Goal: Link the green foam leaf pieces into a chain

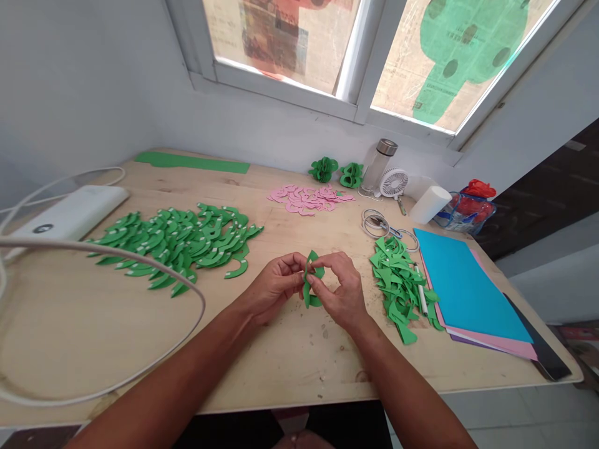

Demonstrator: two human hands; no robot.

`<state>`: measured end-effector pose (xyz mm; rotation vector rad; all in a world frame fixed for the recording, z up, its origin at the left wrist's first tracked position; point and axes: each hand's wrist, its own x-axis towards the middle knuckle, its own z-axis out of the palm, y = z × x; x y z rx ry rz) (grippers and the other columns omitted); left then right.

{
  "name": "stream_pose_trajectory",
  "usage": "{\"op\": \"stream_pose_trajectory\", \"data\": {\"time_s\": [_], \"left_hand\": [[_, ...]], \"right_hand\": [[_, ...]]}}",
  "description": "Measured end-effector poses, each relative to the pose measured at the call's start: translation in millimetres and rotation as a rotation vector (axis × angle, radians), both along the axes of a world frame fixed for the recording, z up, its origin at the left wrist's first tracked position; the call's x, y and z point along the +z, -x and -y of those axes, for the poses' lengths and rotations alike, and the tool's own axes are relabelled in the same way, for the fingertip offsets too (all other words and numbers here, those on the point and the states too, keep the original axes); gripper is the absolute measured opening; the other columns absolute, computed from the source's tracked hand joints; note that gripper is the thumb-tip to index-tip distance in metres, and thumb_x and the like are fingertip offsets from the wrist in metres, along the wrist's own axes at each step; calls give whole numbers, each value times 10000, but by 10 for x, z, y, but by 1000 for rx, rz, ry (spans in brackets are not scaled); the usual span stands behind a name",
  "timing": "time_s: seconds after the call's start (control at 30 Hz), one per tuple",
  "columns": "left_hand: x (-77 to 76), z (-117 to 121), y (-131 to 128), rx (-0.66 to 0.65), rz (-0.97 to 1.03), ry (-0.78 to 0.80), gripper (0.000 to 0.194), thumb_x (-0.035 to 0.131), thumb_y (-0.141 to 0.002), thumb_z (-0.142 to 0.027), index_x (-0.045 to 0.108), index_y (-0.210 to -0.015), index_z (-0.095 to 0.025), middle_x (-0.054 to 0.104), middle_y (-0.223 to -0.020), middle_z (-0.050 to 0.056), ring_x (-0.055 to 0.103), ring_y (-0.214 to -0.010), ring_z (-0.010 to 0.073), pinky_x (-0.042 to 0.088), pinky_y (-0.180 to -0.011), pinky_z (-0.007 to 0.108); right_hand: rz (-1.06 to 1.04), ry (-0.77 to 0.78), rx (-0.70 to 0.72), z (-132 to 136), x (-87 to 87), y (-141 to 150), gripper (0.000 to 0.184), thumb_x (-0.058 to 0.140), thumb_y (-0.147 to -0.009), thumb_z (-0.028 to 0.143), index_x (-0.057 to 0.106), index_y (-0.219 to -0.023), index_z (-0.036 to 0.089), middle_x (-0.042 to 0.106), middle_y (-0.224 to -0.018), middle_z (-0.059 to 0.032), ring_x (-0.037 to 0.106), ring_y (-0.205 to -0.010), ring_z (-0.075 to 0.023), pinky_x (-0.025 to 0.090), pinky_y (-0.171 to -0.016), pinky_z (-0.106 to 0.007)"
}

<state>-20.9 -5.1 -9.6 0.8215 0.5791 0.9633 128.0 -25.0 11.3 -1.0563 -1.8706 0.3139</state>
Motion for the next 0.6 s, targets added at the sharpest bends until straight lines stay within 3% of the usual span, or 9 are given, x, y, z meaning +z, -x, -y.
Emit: {"op": "stream_pose_trajectory", "data": {"time_s": [0.6], "left_hand": [[-2, -10, 1, 54, -52, -27, 252, 746, -650, -203, 688, -884, -130, 646, -737, 52, 571, -632, 135, 459, -565, 238]], "right_hand": [[94, -107, -125, -19, -40, -35, 104, 542, -824, 232, 606, -906, 216, 666, -862, -57, 569, -846, -214, 404, -756, -374]]}}
